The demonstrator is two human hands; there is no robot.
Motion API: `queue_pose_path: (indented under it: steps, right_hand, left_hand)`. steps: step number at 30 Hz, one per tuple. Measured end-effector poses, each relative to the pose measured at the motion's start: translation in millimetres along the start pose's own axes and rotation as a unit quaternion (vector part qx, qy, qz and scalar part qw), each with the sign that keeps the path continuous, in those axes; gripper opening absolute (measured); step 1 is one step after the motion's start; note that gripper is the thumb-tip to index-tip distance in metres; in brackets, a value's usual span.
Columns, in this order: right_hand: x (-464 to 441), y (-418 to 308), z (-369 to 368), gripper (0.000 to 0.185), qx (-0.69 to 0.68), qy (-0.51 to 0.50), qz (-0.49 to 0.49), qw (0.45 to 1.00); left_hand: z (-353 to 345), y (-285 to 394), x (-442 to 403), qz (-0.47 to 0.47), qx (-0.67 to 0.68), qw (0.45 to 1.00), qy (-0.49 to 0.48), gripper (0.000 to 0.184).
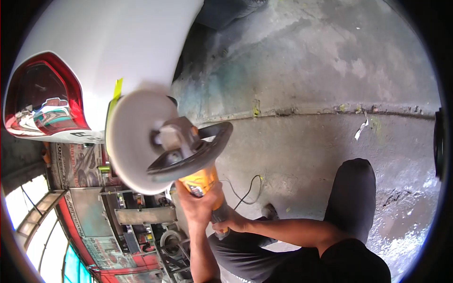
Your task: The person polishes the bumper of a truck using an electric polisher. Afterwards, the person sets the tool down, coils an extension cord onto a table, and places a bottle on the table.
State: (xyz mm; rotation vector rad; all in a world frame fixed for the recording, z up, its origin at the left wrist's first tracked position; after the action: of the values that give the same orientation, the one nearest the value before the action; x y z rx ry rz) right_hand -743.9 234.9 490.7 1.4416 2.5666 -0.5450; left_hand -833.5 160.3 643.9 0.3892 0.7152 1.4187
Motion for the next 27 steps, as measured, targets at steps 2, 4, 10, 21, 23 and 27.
queue_pose_path:
  steps: [2,4,10,21,23,27]
  right_hand:
    - [4,12,7,0.024,-0.081,-0.023,0.001,0.996]
    - [4,29,13,0.022,-0.195,-0.035,-0.019,0.980]
    - [13,48,32,0.017,-0.239,-0.060,-0.077,0.966]
    - [7,-13,16,0.025,-0.048,-0.074,0.023,0.996]
    - [7,-9,16,0.025,-0.038,-0.074,0.016,0.996]
    - [1,1,21,0.020,-0.172,-0.109,0.006,0.979]
  left_hand:
    - [-14,-29,0,0.047,-0.047,0.998,0.000,0.072]
    - [-24,-51,-6,0.073,-0.137,0.988,-0.003,0.074]
    - [-38,-73,-6,0.096,-0.201,0.975,-0.001,0.074]
    - [-24,12,12,-0.019,-0.060,0.996,0.057,0.073]
    - [-25,12,11,-0.024,-0.063,0.996,0.058,0.073]
    - [-37,-29,-9,0.012,-0.162,0.986,0.025,0.069]
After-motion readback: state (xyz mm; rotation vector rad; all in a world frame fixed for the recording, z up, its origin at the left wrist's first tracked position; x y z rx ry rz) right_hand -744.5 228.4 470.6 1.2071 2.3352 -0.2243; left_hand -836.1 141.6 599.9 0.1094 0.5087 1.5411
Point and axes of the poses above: each hand's wrist, its own x-axis away from the middle knuckle, its own z-axis out of the back of the hand, y = z × x, the point moved 10 cm from there along -x, towards the middle knuckle, and after that the axes turned 1 degree about x, right-handed, at the moved point
